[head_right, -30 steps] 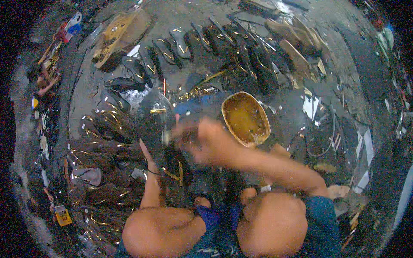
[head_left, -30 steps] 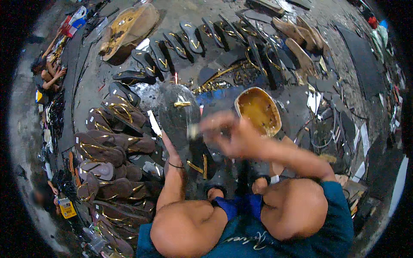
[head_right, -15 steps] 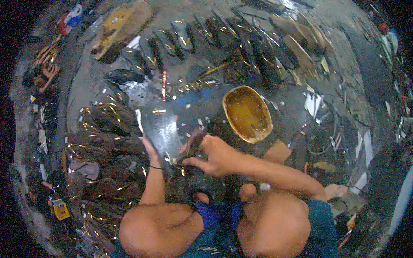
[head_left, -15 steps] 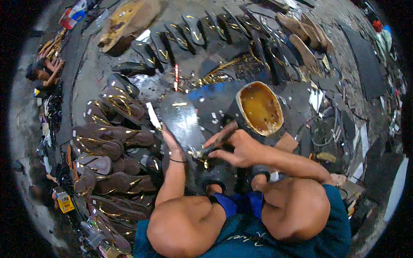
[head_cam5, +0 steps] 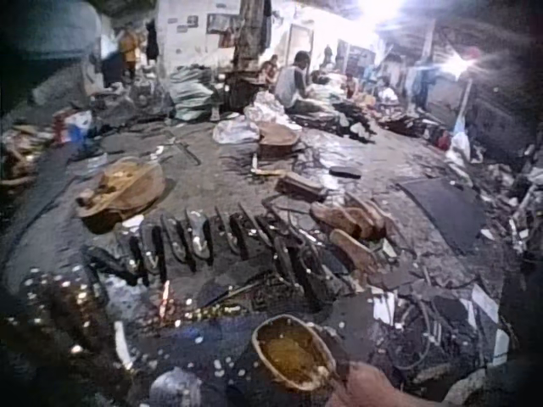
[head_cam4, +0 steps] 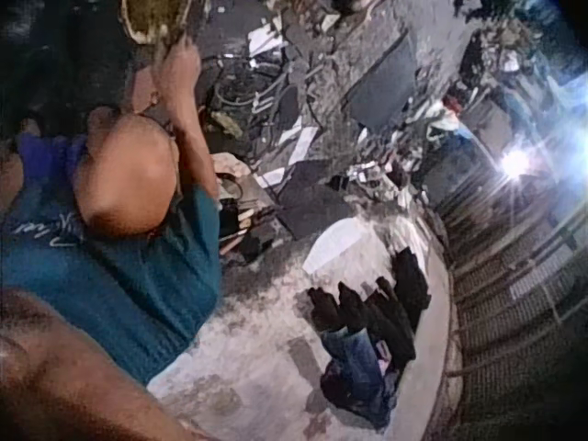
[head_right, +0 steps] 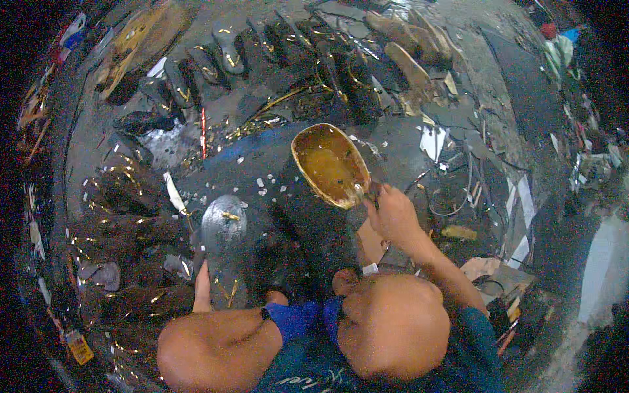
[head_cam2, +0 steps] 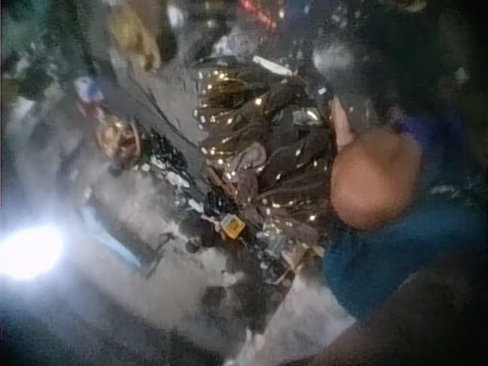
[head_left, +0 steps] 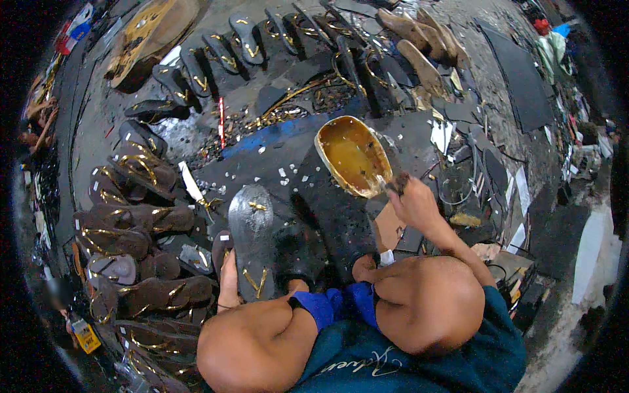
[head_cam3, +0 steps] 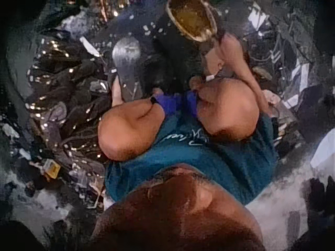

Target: The person sits on the floor and repeatedly picks up black flip-flops, applies a gold-colored substance to the straps using a brush, and places them back in a pile. The person continues this process for multiple sandals throughout the clip.

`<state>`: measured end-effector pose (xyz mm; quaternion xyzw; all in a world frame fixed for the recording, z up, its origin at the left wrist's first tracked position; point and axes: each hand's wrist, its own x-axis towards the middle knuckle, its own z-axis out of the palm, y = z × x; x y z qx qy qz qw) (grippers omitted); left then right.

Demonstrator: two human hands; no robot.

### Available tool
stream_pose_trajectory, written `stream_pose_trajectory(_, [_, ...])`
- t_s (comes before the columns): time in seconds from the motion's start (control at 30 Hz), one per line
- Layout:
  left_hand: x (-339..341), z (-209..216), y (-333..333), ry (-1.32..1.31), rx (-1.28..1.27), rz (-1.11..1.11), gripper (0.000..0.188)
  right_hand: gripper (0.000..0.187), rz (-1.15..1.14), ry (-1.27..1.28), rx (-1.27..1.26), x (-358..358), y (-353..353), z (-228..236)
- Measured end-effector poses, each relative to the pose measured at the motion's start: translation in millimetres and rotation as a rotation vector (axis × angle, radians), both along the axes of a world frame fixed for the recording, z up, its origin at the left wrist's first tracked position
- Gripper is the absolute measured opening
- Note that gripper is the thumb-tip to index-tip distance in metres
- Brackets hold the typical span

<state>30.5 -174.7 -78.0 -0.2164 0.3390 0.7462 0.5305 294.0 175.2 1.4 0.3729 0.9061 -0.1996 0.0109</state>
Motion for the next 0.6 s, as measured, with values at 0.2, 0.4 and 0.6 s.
stream_pose_trajectory(0.2, [-13.8, 5.9, 29.3, 0.008, 0.112, -0.035, 0.055, 0.035, -0.390, 0.424, -1.001, -7.9, 20.4, 33.5])
stream_pose_trajectory(0.4, [-25.5, 84.4, 147.0, 0.197, 0.035, 0.004, 0.046, 0.027, -0.216, 0.833, -1.184, -126.3, -5.5, 86.5])
stream_pose_trajectory(0.6, [-33.3, 54.5, 166.9, 0.182, 0.592, -0.041, 0.051, 0.024, 0.447, 0.939, -0.575, -207.3, -32.2, 52.9])
